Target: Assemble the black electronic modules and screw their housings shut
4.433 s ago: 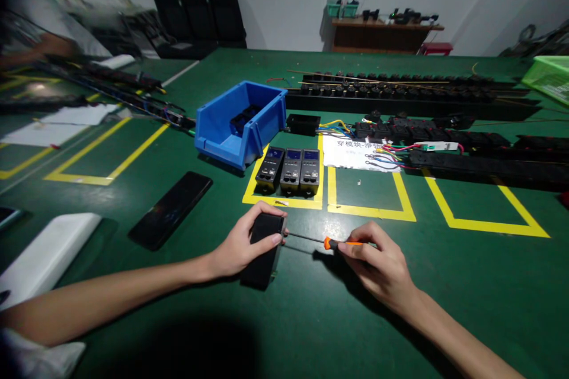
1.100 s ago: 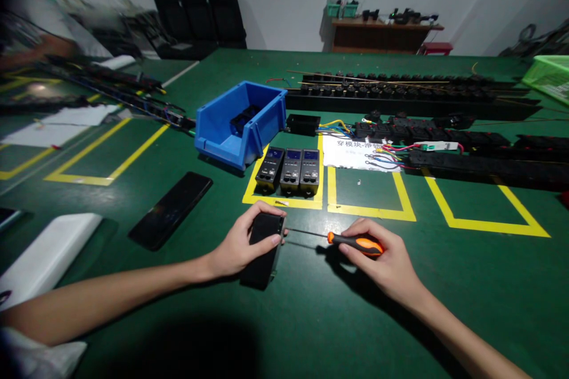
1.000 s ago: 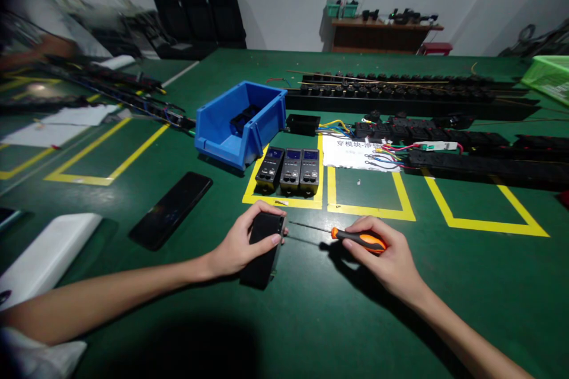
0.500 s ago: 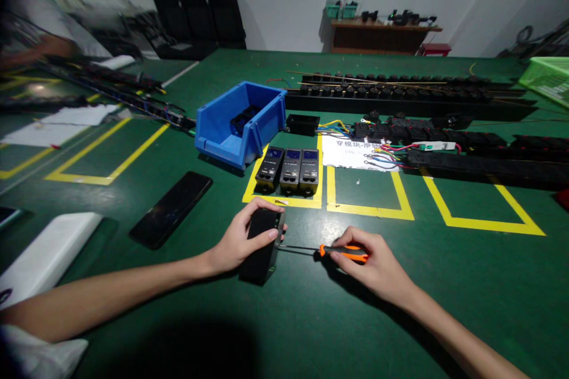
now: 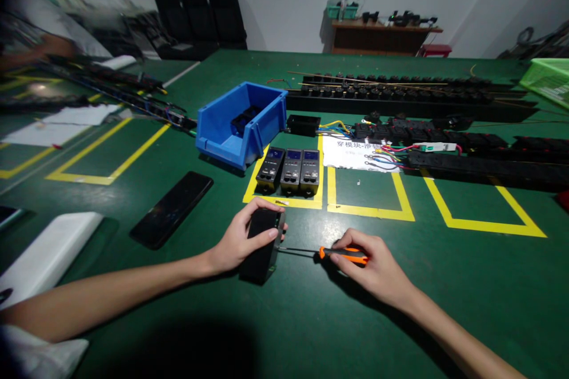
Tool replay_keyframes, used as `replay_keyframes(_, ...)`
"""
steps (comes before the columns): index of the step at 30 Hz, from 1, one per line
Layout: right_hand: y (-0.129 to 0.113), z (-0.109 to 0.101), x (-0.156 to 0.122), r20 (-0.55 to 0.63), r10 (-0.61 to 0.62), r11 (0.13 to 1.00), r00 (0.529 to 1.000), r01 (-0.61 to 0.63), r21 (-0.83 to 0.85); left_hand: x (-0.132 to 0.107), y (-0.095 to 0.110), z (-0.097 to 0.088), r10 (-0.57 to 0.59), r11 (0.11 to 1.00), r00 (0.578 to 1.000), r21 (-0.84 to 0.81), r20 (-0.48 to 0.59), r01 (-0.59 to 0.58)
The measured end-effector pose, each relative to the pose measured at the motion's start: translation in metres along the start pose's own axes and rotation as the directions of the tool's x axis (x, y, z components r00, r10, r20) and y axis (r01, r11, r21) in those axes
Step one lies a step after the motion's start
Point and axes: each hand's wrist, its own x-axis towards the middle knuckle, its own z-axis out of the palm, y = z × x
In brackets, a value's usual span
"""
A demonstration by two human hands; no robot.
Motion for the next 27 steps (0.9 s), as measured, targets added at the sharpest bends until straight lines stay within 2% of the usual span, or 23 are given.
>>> replay_keyframes(6, 0.002, 0.0, 0.001, 0.007, 0.02, 1.0, 1.0, -0.02, -0.002, 0.0, -0.002, 0.0, 0.01, 1.0, 1.0, -0.015, 0.004, -0.009)
replay_keyframes(13, 0.006, 0.002, 0.001, 0.017, -0.037, 0.999, 0.999, 0.038, -0.023, 0.001, -0.002, 0.0, 0.007, 1.0, 1.0, -0.011, 0.001, -0.007)
replay_keyframes(17, 0.01, 0.004, -0.001, 0.005, -0.158, 0.986, 0.987, 0.158, -0.053, 0.001, -0.001, 0.0, -0.002, 0.999, 1.0, -0.034, -0.005, 0.002)
replay_keyframes(22, 0.013, 0.007, 0.0, 0.02, -0.384, 0.913, 0.923, 0.382, -0.144, 0.001, -0.001, 0.0, -0.011, 0.999, 1.0, -0.053, 0.002, 0.011)
replay_keyframes(25, 0.02, 0.006, -0.002, 0.023, -0.555, 0.791, 0.831, 0.537, -0.295, 0.001, -0.001, 0.0, -0.006, 0.997, 1.0, -0.071, 0.004, 0.006)
replay_keyframes(27, 0.025, 0.006, -0.003, 0.021, -0.639, 0.698, 0.769, 0.591, -0.404, 0.001, -0.001, 0.0, -0.008, 0.997, 1.0, -0.077, 0.005, 0.009)
